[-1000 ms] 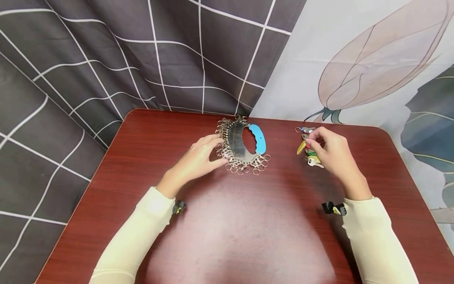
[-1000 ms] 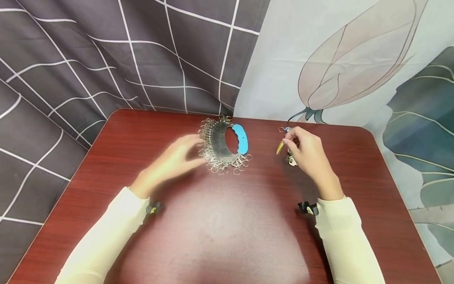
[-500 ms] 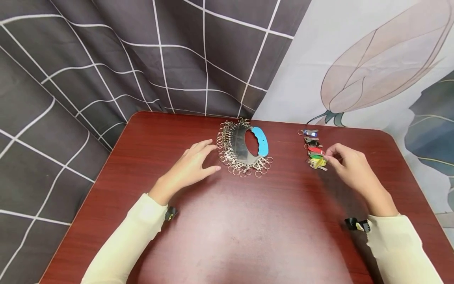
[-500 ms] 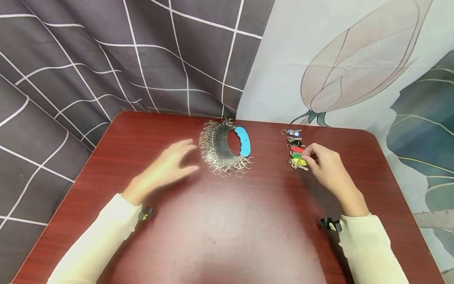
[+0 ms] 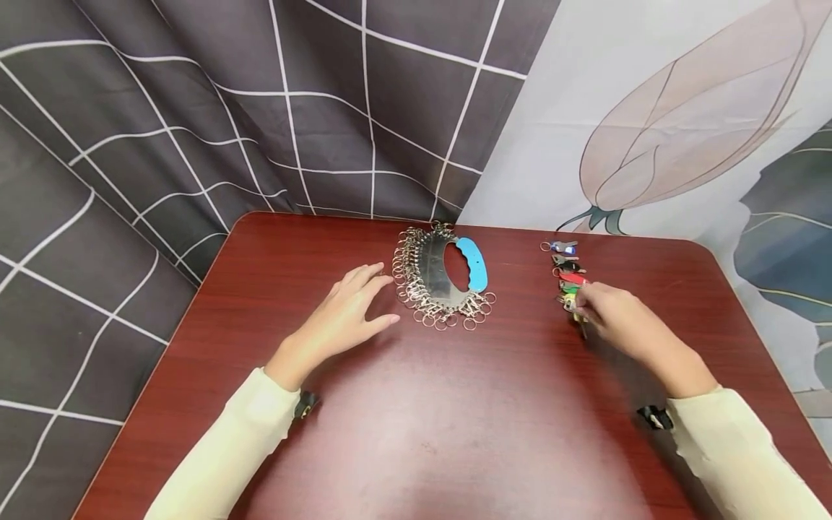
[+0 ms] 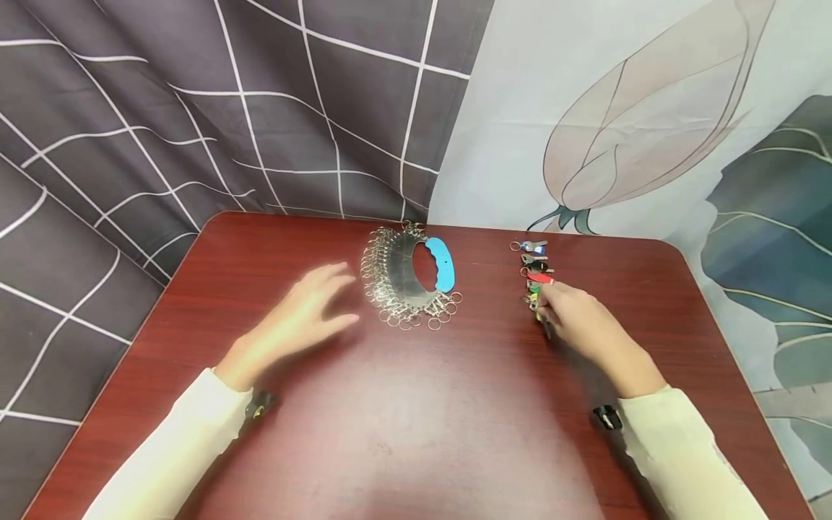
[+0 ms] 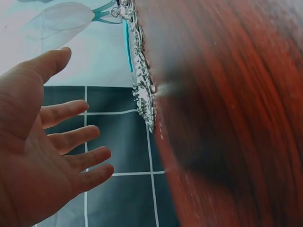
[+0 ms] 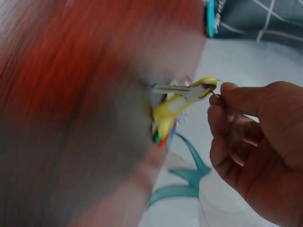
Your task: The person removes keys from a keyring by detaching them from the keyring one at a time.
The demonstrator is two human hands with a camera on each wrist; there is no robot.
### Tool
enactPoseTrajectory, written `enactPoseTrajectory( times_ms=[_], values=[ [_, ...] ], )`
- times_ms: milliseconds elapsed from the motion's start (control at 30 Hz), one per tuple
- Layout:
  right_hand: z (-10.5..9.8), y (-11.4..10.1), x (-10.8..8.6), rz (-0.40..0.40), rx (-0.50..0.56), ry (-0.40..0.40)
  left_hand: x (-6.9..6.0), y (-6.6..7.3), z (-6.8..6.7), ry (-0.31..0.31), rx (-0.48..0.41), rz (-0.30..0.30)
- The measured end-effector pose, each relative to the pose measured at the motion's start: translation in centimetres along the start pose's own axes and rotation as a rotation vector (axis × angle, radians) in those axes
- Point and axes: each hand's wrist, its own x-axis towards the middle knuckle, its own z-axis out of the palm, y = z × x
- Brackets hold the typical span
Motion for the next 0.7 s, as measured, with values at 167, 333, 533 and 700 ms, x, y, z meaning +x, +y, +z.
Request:
enactPoseTrajectory(
  times_ms=[167, 333, 533, 700],
  values=[
    [1.1, -0.6, 0.9, -0.002, 0.015, -0.065, 0.0, 0.1, 0.2, -0.001, 0.003, 0.003],
    [1.8, -0.9, 1.4, -0.020, -0.015, -0.114, -0.2, 0.1, 0.3, -0.005, 0.012, -0.008],
    [2.3, -1.5, 2.3, -0.032, -0.031, -0.164, -0.4, 0.1, 0.4, 0.005, 0.022, 0.011],
    [2.5, -1.6, 2.9, -0.050, -0.021, -0.156, -0.4, 0.0, 0.6, 0.019, 0.036, 0.038]
  ],
)
